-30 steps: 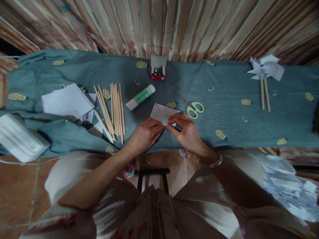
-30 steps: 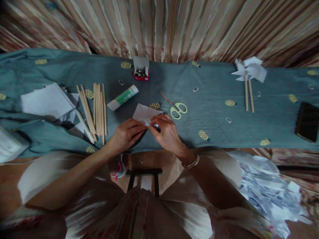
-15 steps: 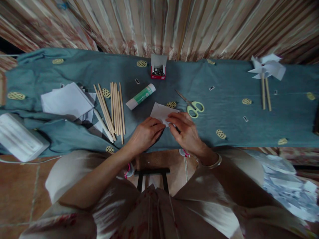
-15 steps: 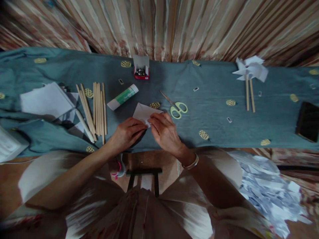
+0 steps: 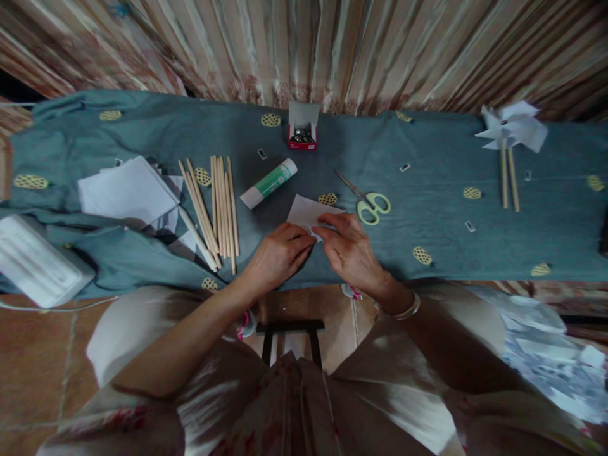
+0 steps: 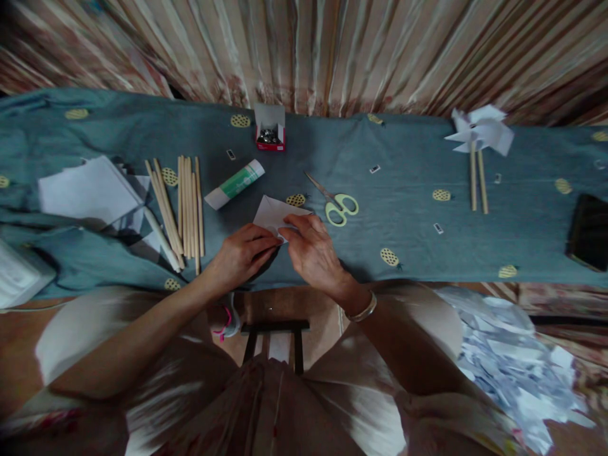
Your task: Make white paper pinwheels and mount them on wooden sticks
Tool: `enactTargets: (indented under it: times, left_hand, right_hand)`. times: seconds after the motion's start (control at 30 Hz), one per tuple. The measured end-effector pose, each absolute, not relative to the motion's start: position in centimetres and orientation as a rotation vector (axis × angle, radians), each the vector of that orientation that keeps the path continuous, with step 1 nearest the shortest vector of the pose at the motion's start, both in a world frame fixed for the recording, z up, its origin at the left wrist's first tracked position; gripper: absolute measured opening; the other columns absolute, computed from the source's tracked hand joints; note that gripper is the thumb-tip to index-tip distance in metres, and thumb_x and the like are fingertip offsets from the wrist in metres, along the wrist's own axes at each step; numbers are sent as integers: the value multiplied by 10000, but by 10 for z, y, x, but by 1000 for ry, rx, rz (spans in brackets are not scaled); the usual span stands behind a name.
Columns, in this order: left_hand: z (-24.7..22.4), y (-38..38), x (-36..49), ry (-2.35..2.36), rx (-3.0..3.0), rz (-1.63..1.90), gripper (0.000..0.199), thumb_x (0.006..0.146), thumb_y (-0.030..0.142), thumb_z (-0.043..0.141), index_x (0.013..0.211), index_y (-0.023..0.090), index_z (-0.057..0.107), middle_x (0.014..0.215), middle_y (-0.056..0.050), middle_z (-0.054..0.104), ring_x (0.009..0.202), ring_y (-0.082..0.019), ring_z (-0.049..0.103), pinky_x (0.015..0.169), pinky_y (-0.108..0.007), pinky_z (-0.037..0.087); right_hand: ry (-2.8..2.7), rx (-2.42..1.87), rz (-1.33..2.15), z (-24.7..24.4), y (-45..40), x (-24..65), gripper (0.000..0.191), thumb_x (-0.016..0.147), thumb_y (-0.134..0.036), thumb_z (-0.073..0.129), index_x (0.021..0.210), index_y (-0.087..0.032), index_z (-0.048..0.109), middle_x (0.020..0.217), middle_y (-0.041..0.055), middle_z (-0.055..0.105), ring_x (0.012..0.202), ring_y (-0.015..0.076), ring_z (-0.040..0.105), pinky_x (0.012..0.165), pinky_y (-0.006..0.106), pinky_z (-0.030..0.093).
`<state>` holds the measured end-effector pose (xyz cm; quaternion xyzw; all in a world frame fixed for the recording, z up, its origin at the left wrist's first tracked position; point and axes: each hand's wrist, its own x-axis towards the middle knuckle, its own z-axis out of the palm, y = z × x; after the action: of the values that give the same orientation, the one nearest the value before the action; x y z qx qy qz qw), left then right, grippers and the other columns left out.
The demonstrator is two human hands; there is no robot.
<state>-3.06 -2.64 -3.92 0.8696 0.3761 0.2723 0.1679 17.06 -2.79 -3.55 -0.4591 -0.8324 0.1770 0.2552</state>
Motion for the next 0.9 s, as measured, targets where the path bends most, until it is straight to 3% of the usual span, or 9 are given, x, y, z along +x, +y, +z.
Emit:
enactTargets:
  times: [0.57, 0.73, 0.9]
  left_hand:
    - [-39, -28, -31, 1083, 2539, 711, 183, 949, 174, 555, 1036, 143, 713, 945, -90, 698, 903, -207, 639, 801, -336, 573]
    - [-38, -28, -30, 1079, 2536, 727, 207, 966, 174, 533, 1076, 146, 706, 974, -97, 702, 907, -199, 645, 799, -344, 578]
    - [-38, -29, -29, 1078, 2564, 764, 198, 969, 173, 540, 1058, 126, 710, 960, -100, 706, 878, -190, 646, 783, -328, 577]
  right_hand:
    - [-2347, -1235, 386, -40, -32, 167, 357, 914, -109, 435, 1163, -186, 679, 1354, 143, 603, 1233, 316, 497, 1042, 548, 442]
    - [-2226, -1250, 385, -38, -27, 175, 370, 932, -124, 424, 1181, -241, 672, 1396, 91, 578, 1291, 274, 507, 1076, 512, 453]
    - [-2161, -1330, 378, -37, -14, 183, 391, 937, -126, 408, 1236, -158, 657, 1366, 146, 606, 1300, 287, 546, 1112, 506, 446]
